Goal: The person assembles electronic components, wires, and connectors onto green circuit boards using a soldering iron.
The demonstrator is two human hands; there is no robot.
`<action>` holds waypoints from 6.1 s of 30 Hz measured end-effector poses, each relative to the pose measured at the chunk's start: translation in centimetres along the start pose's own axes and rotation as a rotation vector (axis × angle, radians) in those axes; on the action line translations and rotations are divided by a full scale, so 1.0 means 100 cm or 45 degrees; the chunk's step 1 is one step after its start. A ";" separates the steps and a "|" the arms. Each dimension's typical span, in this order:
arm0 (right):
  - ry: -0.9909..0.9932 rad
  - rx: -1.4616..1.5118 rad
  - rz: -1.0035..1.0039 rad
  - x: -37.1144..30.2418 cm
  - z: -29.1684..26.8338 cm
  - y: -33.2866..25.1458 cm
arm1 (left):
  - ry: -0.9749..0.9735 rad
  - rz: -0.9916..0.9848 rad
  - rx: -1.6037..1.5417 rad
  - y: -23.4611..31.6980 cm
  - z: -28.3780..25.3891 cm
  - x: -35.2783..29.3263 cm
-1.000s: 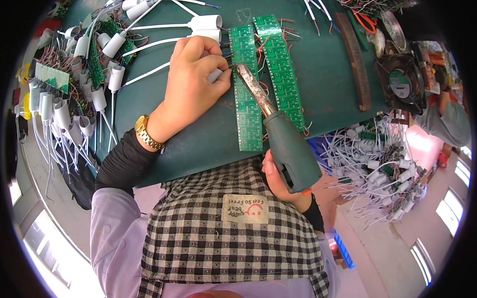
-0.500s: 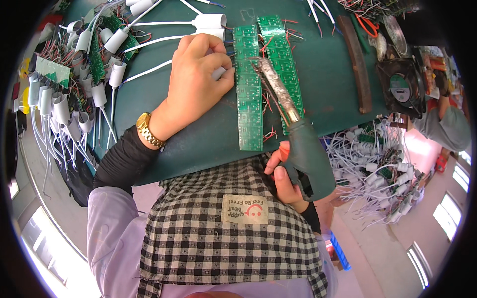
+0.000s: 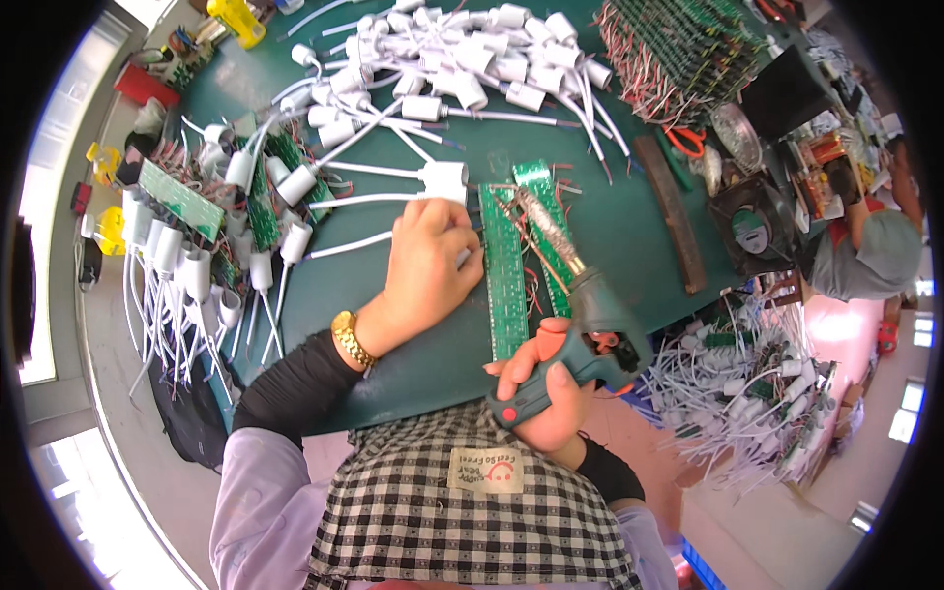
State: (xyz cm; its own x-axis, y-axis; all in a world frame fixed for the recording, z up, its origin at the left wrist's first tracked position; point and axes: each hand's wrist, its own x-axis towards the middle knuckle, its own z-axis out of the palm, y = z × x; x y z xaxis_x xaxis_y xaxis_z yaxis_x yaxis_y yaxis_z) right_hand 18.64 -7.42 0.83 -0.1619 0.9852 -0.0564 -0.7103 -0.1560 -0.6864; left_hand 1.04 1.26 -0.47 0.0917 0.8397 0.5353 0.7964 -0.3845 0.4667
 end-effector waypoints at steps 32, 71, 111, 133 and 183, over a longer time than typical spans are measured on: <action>0.047 0.234 -0.262 0.003 -0.019 0.027 | -0.218 0.358 0.329 -0.068 0.014 0.129; -0.140 -0.132 -0.375 0.001 -0.032 0.027 | -0.268 0.511 -0.236 -0.015 -0.022 -0.001; -0.109 -0.484 -0.175 -0.013 -0.050 -0.009 | -0.178 0.238 0.047 -0.013 -0.009 0.014; -0.335 -1.009 0.228 -0.021 -0.056 -0.019 | -0.204 0.235 0.139 -0.012 -0.003 0.015; -0.117 -0.817 -0.031 -0.028 -0.048 -0.020 | -0.165 0.284 -0.083 -0.028 -0.005 0.006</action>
State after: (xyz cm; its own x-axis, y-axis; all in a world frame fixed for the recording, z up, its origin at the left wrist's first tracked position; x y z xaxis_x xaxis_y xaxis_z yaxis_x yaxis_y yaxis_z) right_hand 23.83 -9.53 -1.10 -0.2291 0.9734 0.0073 -0.1686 -0.0323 -0.9851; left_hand -1.40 2.60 -1.11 0.3397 0.7721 0.5371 0.7083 -0.5857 0.3940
